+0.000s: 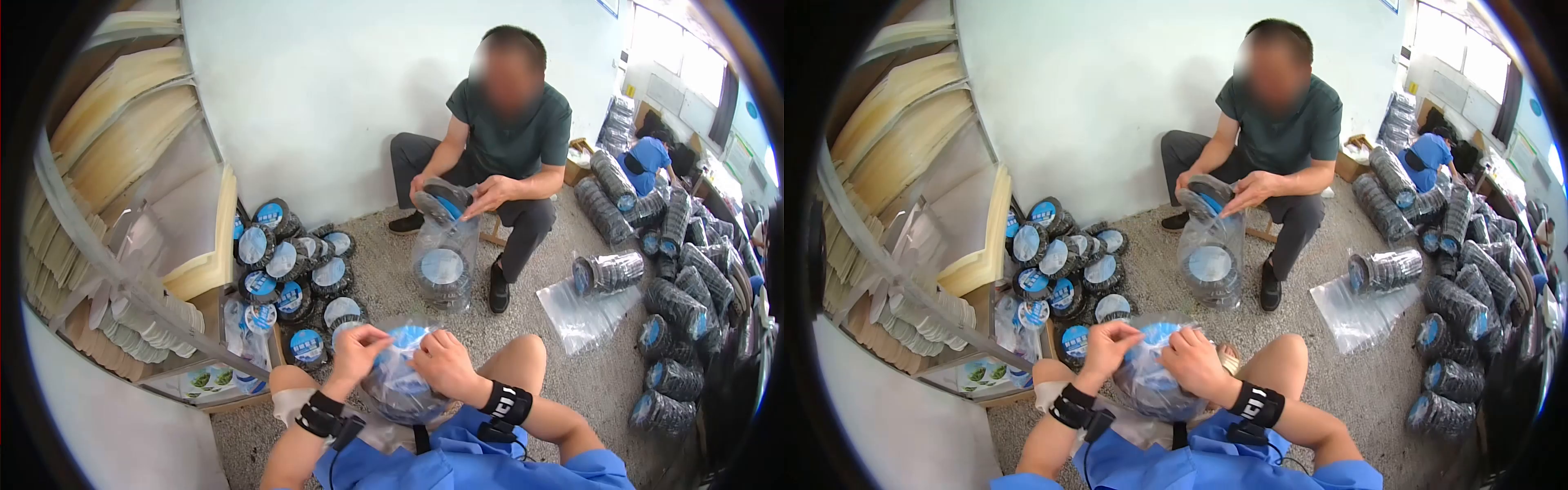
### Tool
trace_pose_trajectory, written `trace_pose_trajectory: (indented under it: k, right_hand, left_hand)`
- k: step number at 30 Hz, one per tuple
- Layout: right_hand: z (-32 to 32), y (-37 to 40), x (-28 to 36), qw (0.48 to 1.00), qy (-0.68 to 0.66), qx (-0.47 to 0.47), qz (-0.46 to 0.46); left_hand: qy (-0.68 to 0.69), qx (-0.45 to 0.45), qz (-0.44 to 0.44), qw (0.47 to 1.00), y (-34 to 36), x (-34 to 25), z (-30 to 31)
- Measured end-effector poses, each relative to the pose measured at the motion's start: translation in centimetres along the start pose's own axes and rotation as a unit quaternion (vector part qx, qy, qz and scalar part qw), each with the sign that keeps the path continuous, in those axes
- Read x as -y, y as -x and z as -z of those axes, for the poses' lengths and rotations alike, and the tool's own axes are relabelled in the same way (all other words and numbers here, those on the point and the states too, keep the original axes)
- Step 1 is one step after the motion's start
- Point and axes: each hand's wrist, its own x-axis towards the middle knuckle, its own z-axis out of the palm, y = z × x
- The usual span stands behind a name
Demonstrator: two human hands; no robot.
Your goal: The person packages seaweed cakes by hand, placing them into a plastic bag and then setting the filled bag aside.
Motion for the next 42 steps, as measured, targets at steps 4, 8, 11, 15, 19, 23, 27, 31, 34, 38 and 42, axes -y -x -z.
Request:
trace_pose_trajectory:
  k: [4,8,11,15,19,23,27,31,34,38,42]
  right_hand:
    - [-0.8,11.5,0.7,0.988,-0.061,0.145,-0.005]
    - [-0.1,15.3,0.0,0.982,-0.098,0.161,0.028]
    - [2.2,5.2,0.2,0.989,-0.137,-0.006,-0.056]
    - [0.2,-2.4,-0.5,0.973,-0.197,-0.063,-0.099]
    - [-3.5,-2.6,-0.3,0.988,-0.139,0.03,-0.059]
    - [-3.3,-1.5,-1.7,0.991,-0.102,0.036,-0.076]
    - [-0.3,-1.6,-2.0,0.998,-0.055,0.03,0.002]
    - [-1.0,1.8,-0.6,0.995,-0.032,0.095,-0.018]
    - [-1.4,5.8,1.3,0.992,-0.099,0.03,-0.07]
    - [0.1,5.0,1.4,0.974,-0.202,0.003,-0.099]
    - [-0.9,-0.9,0.0,0.834,-0.489,0.038,-0.251]
  left_hand:
    - [-0.19,-0.219,0.043,0.956,-2.5,6.8,8.9]
    - [-0.186,-0.168,0.013,0.968,-4.5,7.8,11.7]
    - [-0.045,-0.125,0.005,0.991,-4.2,9.1,6.6]
    - [0.03,-0.036,0.099,0.994,-1.7,3.2,2.0]
    - [0.025,-0.025,0.104,0.994,-0.7,3.5,0.8]
    - [0.085,0.029,0.094,0.992,-0.6,2.4,0.6]
    - [-0.079,-0.057,-0.049,0.994,-2.0,0.3,1.2]
    - [-0.083,-0.06,-0.017,0.995,-4.3,4.9,1.9]
    - [-0.061,-0.063,0.045,0.995,-3.9,7.6,1.7]
    - [-0.032,-0.099,0.015,0.994,-3.7,8.6,-0.1]
    - [0.013,-0.064,0.002,0.998,-2.4,6.4,-1.9]
